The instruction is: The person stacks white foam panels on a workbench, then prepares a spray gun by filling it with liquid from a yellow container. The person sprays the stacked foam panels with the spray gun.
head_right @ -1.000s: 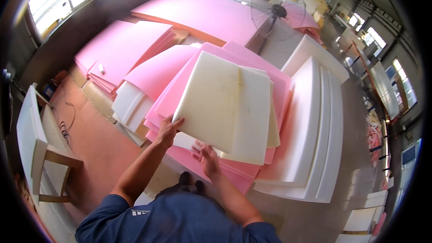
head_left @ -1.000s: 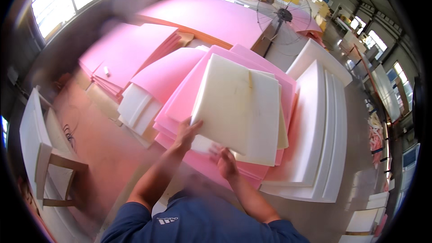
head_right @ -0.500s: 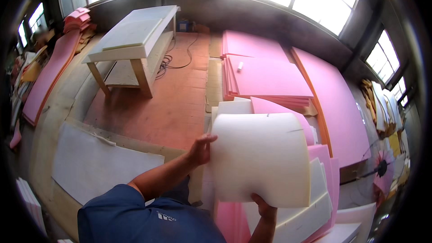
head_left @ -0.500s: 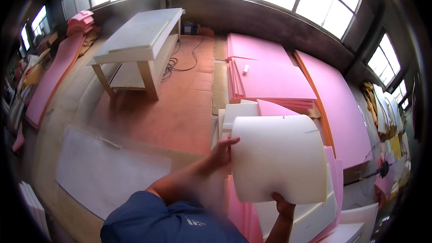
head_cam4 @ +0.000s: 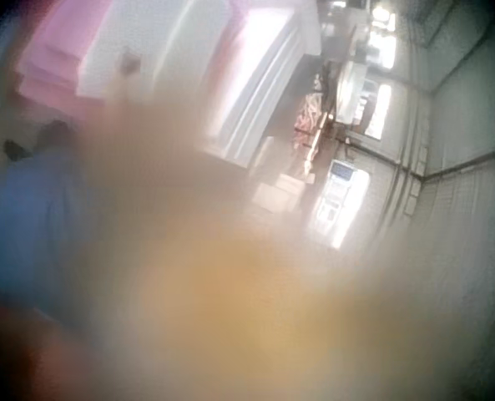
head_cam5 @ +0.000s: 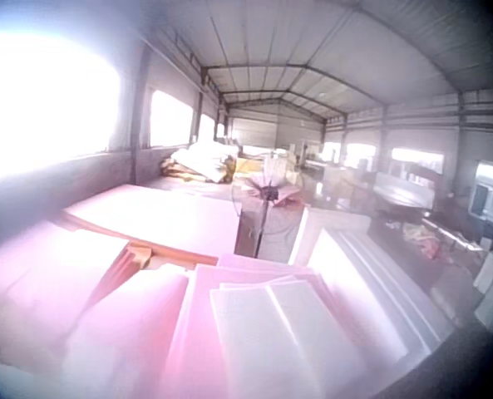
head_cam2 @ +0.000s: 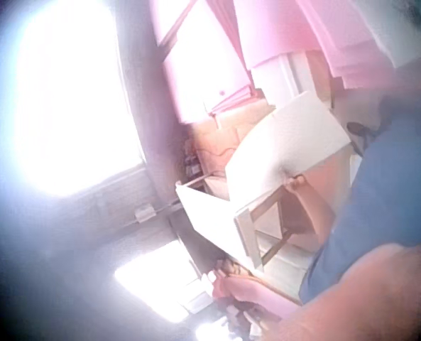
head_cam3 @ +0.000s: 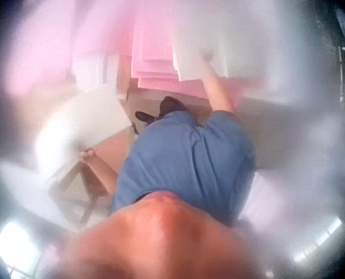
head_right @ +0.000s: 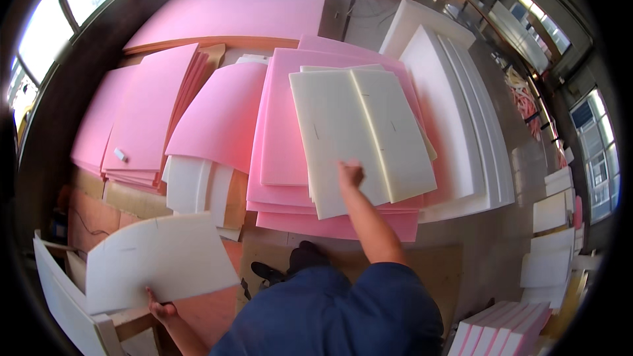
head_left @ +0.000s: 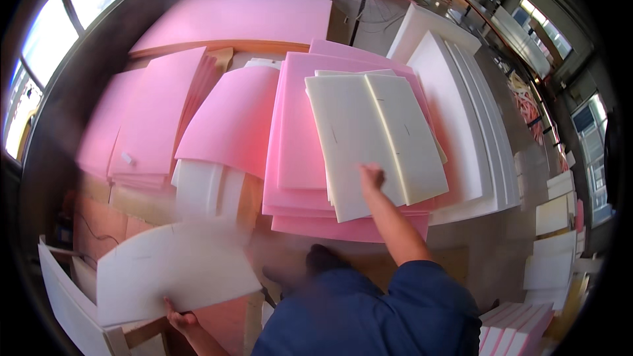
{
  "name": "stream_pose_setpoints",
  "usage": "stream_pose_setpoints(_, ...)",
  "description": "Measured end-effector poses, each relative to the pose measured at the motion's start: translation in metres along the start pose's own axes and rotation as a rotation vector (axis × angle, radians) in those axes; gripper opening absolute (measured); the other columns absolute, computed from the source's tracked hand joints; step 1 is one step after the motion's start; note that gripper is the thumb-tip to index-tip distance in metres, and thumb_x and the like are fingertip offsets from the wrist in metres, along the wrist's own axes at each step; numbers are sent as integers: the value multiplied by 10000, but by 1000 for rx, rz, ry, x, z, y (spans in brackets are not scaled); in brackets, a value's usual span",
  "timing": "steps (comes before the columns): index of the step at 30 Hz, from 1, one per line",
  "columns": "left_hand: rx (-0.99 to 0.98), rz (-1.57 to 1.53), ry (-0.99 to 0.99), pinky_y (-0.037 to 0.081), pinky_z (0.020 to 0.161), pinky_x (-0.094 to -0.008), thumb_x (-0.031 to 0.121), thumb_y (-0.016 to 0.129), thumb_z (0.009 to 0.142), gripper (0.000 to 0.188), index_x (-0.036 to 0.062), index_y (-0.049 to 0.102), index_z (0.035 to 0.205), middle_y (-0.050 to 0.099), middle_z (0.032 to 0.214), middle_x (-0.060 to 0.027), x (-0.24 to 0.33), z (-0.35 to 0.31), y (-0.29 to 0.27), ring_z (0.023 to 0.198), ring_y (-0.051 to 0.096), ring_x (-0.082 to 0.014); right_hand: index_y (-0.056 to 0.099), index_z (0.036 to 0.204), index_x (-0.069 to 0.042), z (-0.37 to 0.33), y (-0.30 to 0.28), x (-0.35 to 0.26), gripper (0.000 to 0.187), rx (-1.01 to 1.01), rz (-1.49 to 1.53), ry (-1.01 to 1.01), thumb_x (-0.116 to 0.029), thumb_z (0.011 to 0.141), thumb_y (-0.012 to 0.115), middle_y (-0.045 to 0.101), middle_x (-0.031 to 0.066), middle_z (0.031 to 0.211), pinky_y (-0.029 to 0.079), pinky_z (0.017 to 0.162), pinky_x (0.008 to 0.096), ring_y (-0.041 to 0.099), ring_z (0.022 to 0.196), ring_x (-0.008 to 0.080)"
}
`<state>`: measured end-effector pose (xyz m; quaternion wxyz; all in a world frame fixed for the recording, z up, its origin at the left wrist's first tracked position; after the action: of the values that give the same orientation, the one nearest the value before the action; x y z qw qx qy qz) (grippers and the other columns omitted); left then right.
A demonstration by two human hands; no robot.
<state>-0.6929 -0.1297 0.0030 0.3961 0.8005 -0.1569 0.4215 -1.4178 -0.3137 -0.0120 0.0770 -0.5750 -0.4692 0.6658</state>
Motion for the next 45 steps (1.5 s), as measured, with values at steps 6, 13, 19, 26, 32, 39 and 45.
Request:
stream_pose_setpoints(6,-120,78,13,451,1046,-398,275,600,973,491,-80,541,1308,567,1334,-158,18,11,12,1213,538,-262,411,1316,78,65,-110,177,922,470,-94,885,-524,722,780,587,212,1234,552,874,509,611,1096,403)
stream_pose_setpoints(13,-128,304,289,520,991,-390,295,506,966,519,-115,562,1279,572,1335,-172,16,40,-5,1202,580,-281,617,1036,115,166,-102,264,603,610,-141,1023,-303,667,849,705,183,996,557,856,454,694,910,333)
stream_pose_setpoints(19,548,51,226,528,672,-267,95,657,910,186,11,677,1074,676,894,-25,78,36,81,712,601,-129,531,1270,101,106,-54,29,540,139,551,164,-202,842,658,595,217,1276,524,921,451,621,1099,342)
stream_pose_setpoints(26,362,-114,567,525,792,-339,16,676,872,235,-16,676,1104,704,1037,-97,128,51,63,877,655,-205,544,1268,88,-76,38,-323,481,-101,632,-688,-149,860,639,615,196,1224,522,894,418,621,1052,311)
stream_pose_setpoints(32,542,-45,776,520,809,-336,94,706,875,263,-22,673,1109,715,1019,-102,223,65,-44,886,660,-207,556,1266,78,-265,105,-531,435,-493,690,-1061,-103,876,623,632,178,1179,520,871,389,621,1012,284)
stream_pose_setpoints(39,1196,-32,1179,450,1018,-402,98,747,850,557,18,512,1349,575,1316,-94,333,-15,-197,1175,548,-249,659,1111,78,-582,217,-694,381,-1199,562,-1558,-124,794,719,700,134,999,513,834,368,646,900,239)
stream_pose_setpoints(45,1236,-240,1512,461,1012,-462,259,602,978,535,-22,433,1401,533,1370,-134,384,-111,-222,1229,532,-296,618,1195,66,-820,327,-777,476,-1837,964,-1250,-14,743,744,685,87,1065,519,865,331,660,948,204)
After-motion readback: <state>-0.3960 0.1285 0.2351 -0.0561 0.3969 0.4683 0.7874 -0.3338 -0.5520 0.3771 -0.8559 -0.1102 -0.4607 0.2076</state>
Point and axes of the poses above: each hand's wrist, its own z-axis towards the middle knuckle, its own y-axis out of the palm, x = y × z, the point moved 1 cm from there along z, towards the middle knuckle
